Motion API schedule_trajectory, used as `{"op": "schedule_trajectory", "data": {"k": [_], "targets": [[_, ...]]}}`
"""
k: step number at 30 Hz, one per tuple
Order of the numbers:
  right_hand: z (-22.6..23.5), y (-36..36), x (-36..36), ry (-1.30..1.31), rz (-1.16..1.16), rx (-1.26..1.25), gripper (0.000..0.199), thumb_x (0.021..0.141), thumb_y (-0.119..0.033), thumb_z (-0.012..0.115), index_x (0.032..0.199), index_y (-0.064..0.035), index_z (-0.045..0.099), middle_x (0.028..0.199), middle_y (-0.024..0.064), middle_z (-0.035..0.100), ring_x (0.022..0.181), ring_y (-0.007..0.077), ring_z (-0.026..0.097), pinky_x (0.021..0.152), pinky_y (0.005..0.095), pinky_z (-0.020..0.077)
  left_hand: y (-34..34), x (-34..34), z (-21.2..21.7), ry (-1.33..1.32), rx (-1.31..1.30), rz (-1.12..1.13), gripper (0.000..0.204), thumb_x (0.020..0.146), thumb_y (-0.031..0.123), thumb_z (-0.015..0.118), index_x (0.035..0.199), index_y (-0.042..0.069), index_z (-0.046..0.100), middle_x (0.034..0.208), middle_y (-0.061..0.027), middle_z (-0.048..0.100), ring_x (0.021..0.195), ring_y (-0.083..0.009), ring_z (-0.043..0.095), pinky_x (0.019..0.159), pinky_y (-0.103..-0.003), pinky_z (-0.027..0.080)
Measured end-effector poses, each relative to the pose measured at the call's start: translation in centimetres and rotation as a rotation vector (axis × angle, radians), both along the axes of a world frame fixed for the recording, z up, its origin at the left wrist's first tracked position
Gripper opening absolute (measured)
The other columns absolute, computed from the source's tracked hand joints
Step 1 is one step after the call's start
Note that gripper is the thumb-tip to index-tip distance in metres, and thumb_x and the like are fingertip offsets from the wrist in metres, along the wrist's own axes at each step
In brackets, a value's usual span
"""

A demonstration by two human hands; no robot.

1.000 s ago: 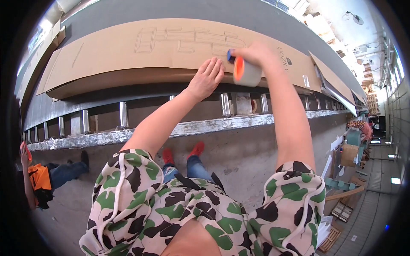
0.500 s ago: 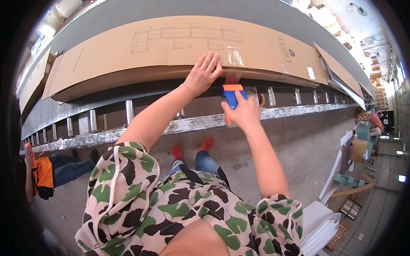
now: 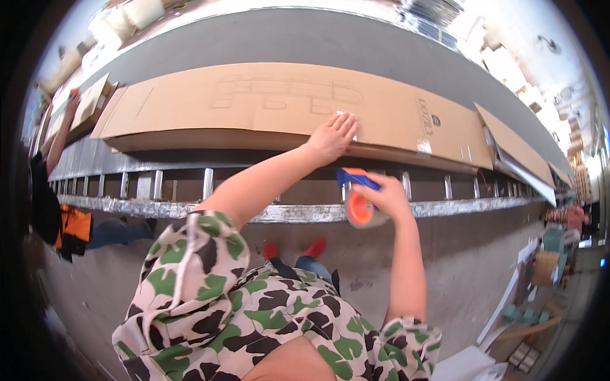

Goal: The person folds the flaps of cardboard boxes and applies tape using a handheld tape dispenser.

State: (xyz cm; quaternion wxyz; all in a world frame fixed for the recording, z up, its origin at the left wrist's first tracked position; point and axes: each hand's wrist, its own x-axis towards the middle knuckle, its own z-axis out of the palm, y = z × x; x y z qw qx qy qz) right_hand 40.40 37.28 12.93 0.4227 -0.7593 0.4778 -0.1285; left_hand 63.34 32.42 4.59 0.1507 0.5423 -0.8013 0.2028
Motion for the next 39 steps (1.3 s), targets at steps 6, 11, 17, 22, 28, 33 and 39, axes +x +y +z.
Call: {"op": "schedule_trajectory", "data": {"k": [6,11,17,22,28,33,39], "targets": [[0.5,1.3,-4.9,-0.351,-0.286,0.224,0.048,0.079,-0.019,0.074,0.119,0.0050,0.062,0.095,0.0060,0.065,0.085,0.0095,0.058,0.080,0.0235,0.0454,0.4,-3.3,6.1,0.046,0.394,0.208,0.091,0.069,0.033,0.076,0.141,-0.005,0.033,0.149,-0.0235,0.031,0.142,-0.0353,0.025,0.118,-0.044,0.017],[-0.4,0.9,-1.7,-0.419,-0.182,0.302,0.052,0.076,-0.019,0.073,0.122,0.0047,0.061,0.095,0.0054,0.065,0.083,0.0094,0.058,0.079,0.0224,0.0453,6.0,4.7,0.2,-0.001,-0.271,-0.051,0.043,0.085,0.019,0.052,0.124,-0.001,0.053,0.128,-0.0165,0.055,0.122,-0.0299,0.053,0.106,-0.041,0.039],[-1.6,3.4,2.9,-0.488,-0.079,0.481,0.051,0.077,-0.016,0.070,0.123,0.0039,0.060,0.099,0.0059,0.063,0.088,0.0097,0.057,0.081,0.0227,0.0444,17.0,24.6,3.7,0.021,0.004,0.273,0.086,0.065,0.040,0.079,0.134,0.003,0.043,0.139,-0.0139,0.047,0.132,-0.0290,0.042,0.111,-0.041,0.034],[-0.9,5.8,10.7,-0.569,-0.041,0.340,0.053,0.079,-0.021,0.069,0.125,0.0027,0.059,0.090,0.0039,0.063,0.072,0.0078,0.057,0.066,0.0217,0.0460,17.5,25.8,1.4,0.027,-0.049,0.261,0.085,0.069,0.046,0.076,0.134,0.004,0.042,0.141,-0.0139,0.044,0.134,-0.0305,0.038,0.112,-0.044,0.030],[0.7,1.9,20.5,-0.874,-0.444,0.375,0.044,0.089,-0.034,0.062,0.120,-0.0034,0.058,0.103,0.0063,0.065,0.086,0.0145,0.063,0.074,0.0297,0.0525,20.8,25.9,0.3,0.414,-0.281,-0.048,0.053,0.077,0.021,0.073,0.123,0.004,0.053,0.127,-0.0132,0.055,0.122,-0.0327,0.050,0.104,-0.046,0.038],[0.8,-5.2,22.3,-0.771,-0.463,0.534,0.043,0.090,-0.037,0.062,0.122,-0.0079,0.057,0.118,0.0083,0.063,0.109,0.0204,0.061,0.095,0.0383,0.0481,28.9,38.0,-1.7,0.240,-0.225,0.473,0.059,0.080,0.026,0.070,0.130,0.002,0.049,0.134,-0.0178,0.049,0.126,-0.0340,0.045,0.110,-0.048,0.032],[5.2,-8.0,24.9,0.616,-0.039,-0.705,0.067,0.083,-0.045,0.069,0.129,0.0016,0.054,0.131,0.0189,0.054,0.123,0.0334,0.049,0.106,0.0405,0.0359,28.0,39.1,-2.0,0.359,-0.110,0.484,0.063,0.079,0.041,0.069,0.121,-0.004,0.053,0.127,-0.0211,0.052,0.124,-0.0361,0.046,0.108,-0.046,0.034]]}}
